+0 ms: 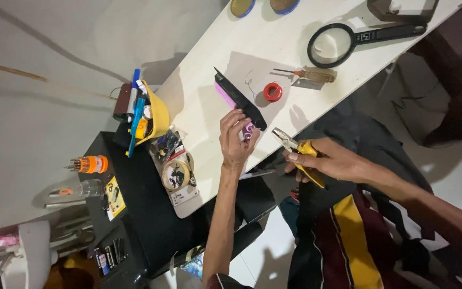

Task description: Soldering interconnect wires onto a lithium-ion battery pack and trimming them with pliers.

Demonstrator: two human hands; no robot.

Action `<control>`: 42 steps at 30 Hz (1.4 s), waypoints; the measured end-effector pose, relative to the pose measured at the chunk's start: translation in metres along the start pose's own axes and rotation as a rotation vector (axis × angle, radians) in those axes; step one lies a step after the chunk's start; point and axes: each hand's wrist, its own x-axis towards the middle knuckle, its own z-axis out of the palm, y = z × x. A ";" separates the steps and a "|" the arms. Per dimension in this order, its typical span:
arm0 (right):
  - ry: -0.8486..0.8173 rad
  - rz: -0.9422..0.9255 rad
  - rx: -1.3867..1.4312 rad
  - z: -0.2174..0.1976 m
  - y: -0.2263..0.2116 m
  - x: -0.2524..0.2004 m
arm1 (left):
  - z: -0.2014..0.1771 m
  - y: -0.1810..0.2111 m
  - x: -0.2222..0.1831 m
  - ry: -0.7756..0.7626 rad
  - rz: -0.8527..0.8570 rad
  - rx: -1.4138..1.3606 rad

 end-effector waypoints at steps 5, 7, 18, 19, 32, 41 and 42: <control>0.007 -0.009 0.030 0.002 0.001 -0.001 | 0.003 0.002 0.002 -0.010 -0.004 0.004; 0.014 -0.009 0.031 0.003 -0.002 -0.001 | 0.003 0.003 0.004 -0.009 0.003 0.011; 0.038 0.021 0.042 0.005 -0.006 -0.003 | 0.005 0.005 0.007 -0.055 0.018 -0.021; 0.038 0.022 0.041 0.005 -0.006 -0.002 | 0.005 0.005 0.007 -0.054 0.017 -0.021; 0.130 -0.120 -0.196 -0.018 0.017 -0.003 | 0.003 0.007 0.008 -0.099 0.014 -0.027; 0.380 -0.275 -0.730 -0.050 -0.049 -0.018 | -0.003 0.006 0.009 -0.173 0.046 -0.005; 0.367 -0.274 -0.818 -0.049 -0.061 -0.021 | -0.006 0.002 0.007 -0.226 0.064 0.003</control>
